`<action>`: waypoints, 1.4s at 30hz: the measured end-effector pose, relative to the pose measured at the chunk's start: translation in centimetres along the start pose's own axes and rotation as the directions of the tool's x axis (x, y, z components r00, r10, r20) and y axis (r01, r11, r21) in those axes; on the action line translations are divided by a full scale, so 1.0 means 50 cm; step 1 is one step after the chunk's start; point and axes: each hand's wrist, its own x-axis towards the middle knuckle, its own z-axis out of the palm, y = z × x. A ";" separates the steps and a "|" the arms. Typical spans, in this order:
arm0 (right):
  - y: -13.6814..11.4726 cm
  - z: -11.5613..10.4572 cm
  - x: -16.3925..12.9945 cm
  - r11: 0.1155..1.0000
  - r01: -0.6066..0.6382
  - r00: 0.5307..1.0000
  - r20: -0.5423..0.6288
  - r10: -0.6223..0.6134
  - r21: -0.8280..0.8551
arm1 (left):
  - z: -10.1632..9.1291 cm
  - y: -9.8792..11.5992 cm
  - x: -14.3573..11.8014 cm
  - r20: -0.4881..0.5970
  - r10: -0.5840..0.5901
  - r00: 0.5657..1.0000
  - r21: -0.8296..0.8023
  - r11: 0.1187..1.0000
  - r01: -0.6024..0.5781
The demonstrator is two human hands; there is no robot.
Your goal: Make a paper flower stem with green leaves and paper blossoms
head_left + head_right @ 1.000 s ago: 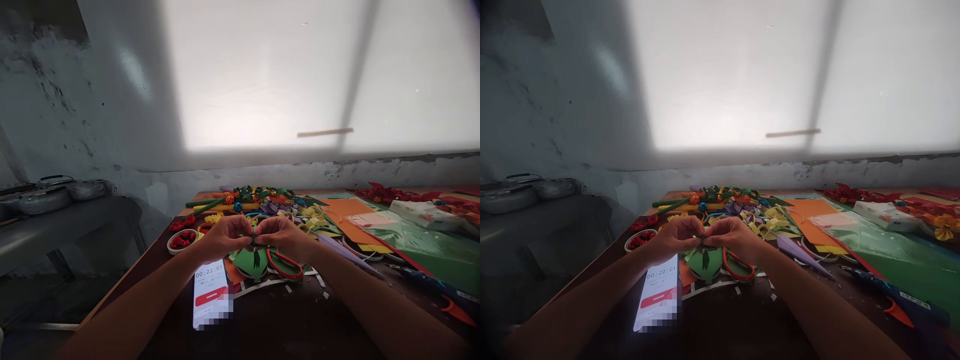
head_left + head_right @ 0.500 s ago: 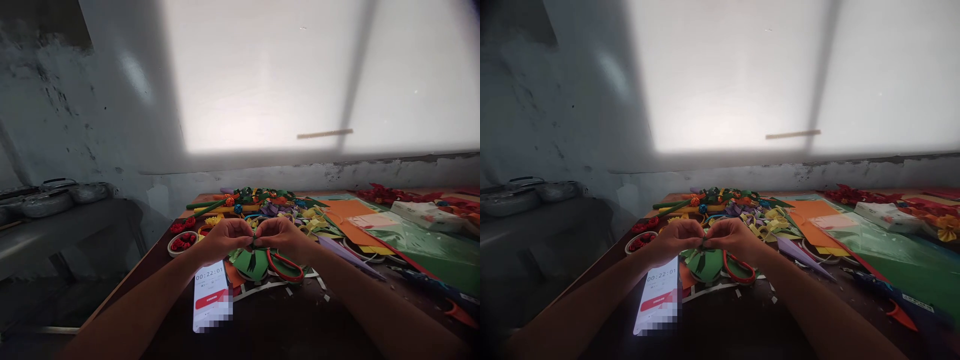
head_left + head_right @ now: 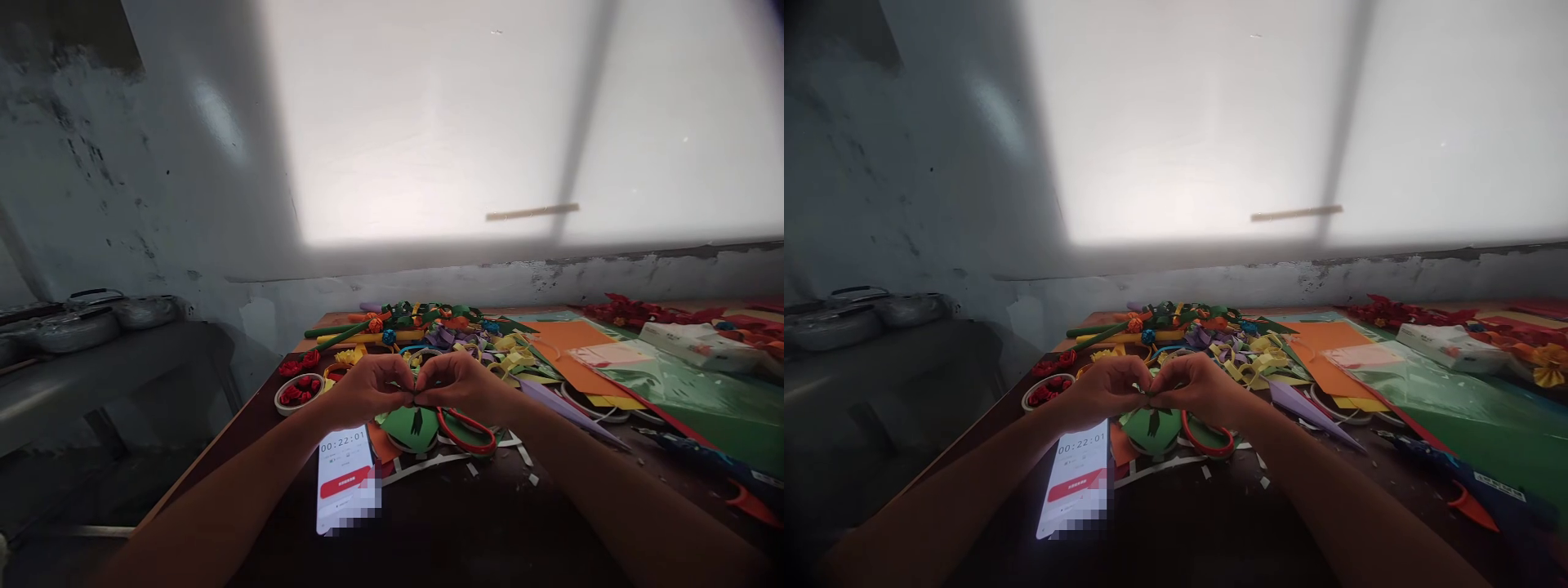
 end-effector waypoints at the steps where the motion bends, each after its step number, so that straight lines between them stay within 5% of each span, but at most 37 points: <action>1: 0.001 -0.001 0.000 1.000 0.000 1.000 0.006 0.000 -0.006 | 0.000 0.002 -0.001 0.000 0.006 1.000 0.036 0.999 -0.006; 13: 0.008 -0.013 0.009 0.987 0.054 0.995 -0.074 -0.065 -0.151 | 0.019 0.011 -0.001 -0.194 0.103 0.976 0.199 0.978 -0.063; 21: 0.015 -0.019 0.011 0.954 0.071 0.995 -0.053 -0.090 -0.293 | 0.016 -0.004 0.002 -0.130 -0.018 0.991 0.178 0.983 0.041; 31: -0.004 -0.015 0.000 0.938 0.121 0.992 0.010 -0.124 -0.326 | 0.002 0.015 -0.005 -0.092 0.064 0.994 0.363 0.931 -0.026; 42: -0.018 -0.005 -0.005 0.976 0.126 0.992 0.003 -0.128 -0.180 | 0.006 0.025 -0.013 -0.059 0.257 0.965 0.482 0.854 -0.198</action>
